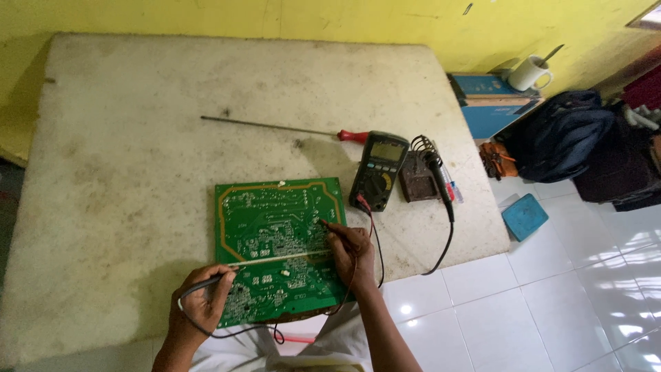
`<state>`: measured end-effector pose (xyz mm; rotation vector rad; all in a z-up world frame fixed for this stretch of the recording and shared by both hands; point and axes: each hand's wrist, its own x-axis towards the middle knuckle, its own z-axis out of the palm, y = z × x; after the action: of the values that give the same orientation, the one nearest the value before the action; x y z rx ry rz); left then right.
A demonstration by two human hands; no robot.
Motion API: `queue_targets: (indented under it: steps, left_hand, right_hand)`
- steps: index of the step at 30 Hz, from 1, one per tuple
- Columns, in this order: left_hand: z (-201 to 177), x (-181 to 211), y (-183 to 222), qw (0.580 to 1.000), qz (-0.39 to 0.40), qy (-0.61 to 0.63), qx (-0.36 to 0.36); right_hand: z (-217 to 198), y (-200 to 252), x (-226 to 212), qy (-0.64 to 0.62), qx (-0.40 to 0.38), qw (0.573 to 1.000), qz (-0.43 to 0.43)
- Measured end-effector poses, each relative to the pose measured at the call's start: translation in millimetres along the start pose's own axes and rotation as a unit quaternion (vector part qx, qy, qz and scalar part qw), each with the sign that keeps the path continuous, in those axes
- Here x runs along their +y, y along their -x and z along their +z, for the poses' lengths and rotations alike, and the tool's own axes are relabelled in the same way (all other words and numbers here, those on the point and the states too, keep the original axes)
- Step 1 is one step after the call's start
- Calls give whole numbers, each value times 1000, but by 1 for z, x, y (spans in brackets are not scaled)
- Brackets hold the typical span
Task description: Testing various electrical points on a circuit board using a digital multimeter to diagnose potential issues.
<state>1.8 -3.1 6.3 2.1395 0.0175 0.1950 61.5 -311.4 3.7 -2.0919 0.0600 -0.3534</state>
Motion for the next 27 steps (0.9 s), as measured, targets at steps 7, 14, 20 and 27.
queue_targets:
  steps: [7,14,20,27]
  left_hand:
    - [5,-10,0,999,-34,-13,-13]
    - [4,-12,-2,998,-60,-19,-24]
    - [7,-16,1,998,-59,-1,-13]
    - [3,-5,0,1000,18,-8,6]
  right_hand:
    - [-4,0,-9,-10,-1,1000,1]
    - [-3,0,-4,-14,11,1000,-7]
    - [-4,1,-11,-10,0,1000,2]
    - [-2,9,3,-142,-4,986,87]
